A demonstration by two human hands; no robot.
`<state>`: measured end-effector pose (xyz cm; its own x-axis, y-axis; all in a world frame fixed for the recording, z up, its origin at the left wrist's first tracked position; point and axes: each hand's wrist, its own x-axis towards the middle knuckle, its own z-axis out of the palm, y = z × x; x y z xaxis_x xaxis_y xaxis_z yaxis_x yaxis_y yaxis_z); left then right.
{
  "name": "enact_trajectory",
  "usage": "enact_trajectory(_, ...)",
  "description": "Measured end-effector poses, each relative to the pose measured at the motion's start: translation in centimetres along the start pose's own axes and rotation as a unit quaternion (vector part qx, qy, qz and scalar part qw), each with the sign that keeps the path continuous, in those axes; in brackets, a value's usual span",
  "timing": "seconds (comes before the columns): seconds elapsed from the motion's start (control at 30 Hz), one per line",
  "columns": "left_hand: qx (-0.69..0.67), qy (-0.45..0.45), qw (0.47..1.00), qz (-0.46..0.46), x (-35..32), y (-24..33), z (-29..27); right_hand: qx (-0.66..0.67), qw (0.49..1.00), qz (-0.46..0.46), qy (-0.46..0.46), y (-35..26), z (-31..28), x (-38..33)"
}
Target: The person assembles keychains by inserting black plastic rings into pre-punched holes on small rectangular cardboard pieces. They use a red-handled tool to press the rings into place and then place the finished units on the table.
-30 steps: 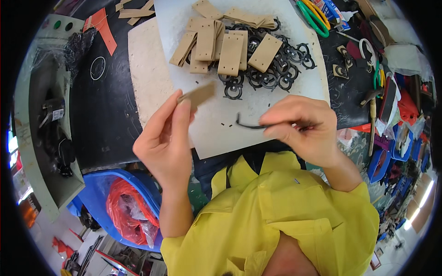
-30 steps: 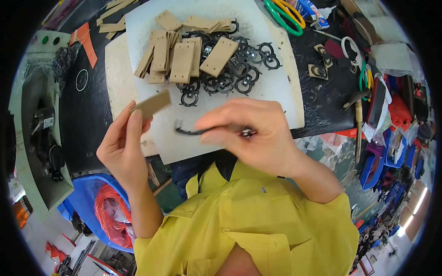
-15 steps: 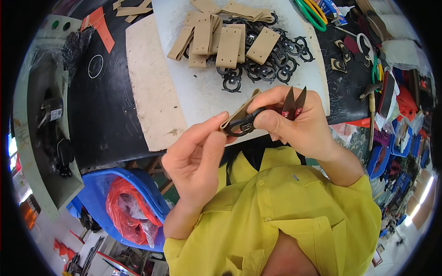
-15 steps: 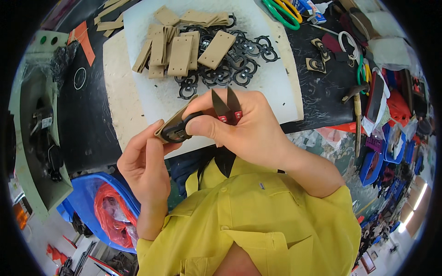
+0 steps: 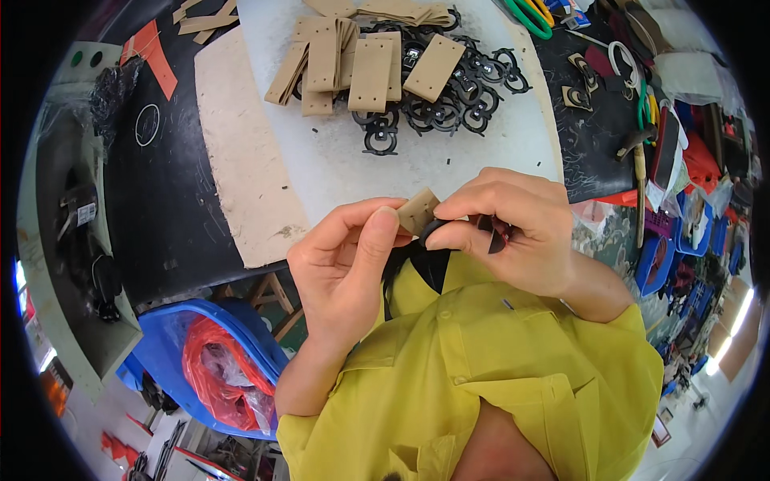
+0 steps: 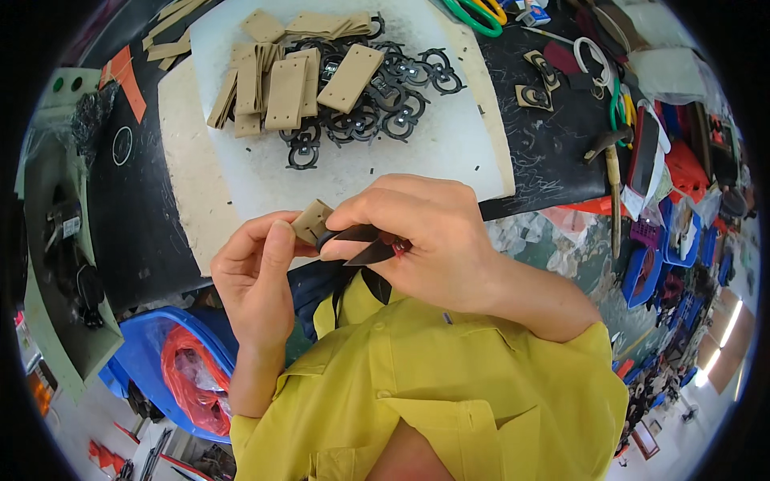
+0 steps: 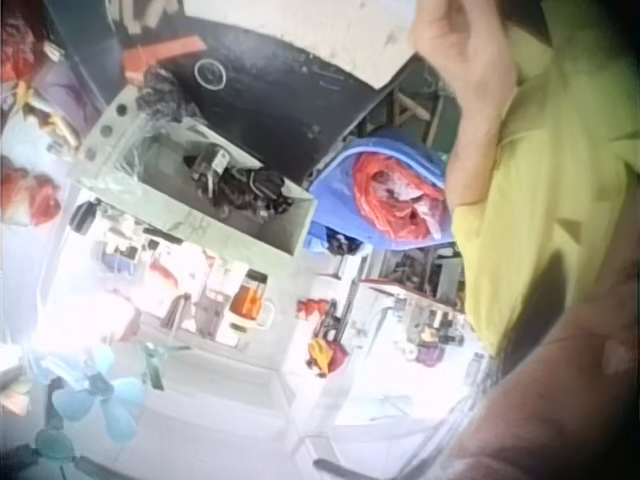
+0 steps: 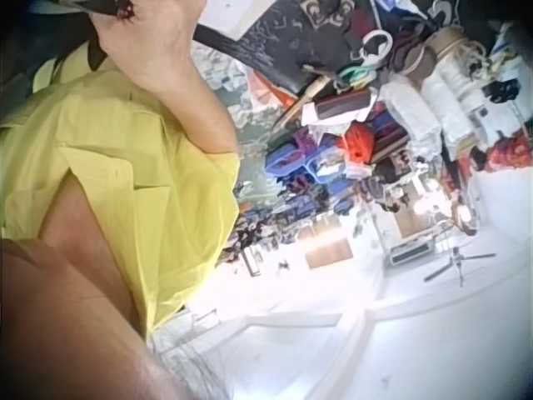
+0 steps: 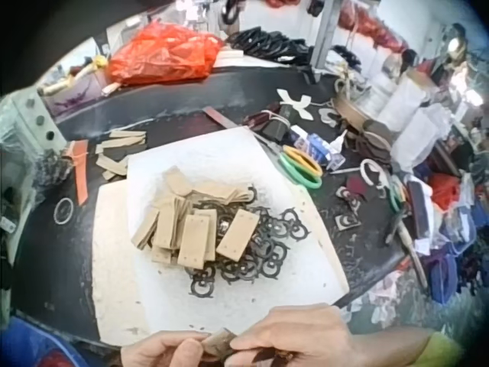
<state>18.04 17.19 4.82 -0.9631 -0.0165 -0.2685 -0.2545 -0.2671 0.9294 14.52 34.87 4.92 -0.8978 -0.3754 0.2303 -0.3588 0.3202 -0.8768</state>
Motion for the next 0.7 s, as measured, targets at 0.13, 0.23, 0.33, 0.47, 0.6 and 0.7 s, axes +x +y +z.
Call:
enact_trajectory(0.13,0.073,-0.005,0.997,0.015,-0.4,0.0,0.3,-0.028,0.999,-0.012,0.026,-0.1,-0.2,0.1)
enact_trajectory(0.23,0.082,-0.017,0.995,0.052,-0.4,-0.3,0.2,0.039,0.99,0.137,0.02,-0.6,-0.1,-0.1)
enact_trajectory(0.33,0.082,-0.061,0.989,0.111,0.0,-0.7,-0.2,0.225,0.939,0.258,-0.04,-0.6,-0.4,0.3)
enact_trajectory(0.47,0.038,-0.069,0.995,0.06,-0.1,-0.5,0.1,0.192,0.955,0.222,-0.039,-0.5,-0.3,0.2)
enact_trajectory(0.6,0.073,-0.084,0.989,0.098,-0.1,-1.4,-0.3,0.216,0.943,0.247,-0.055,-0.5,-0.3,0.1)
enact_trajectory(0.7,0.044,-0.062,0.993,0.093,-0.2,-1.4,-0.2,0.268,0.927,0.255,-0.066,0.0,-0.3,0.4)
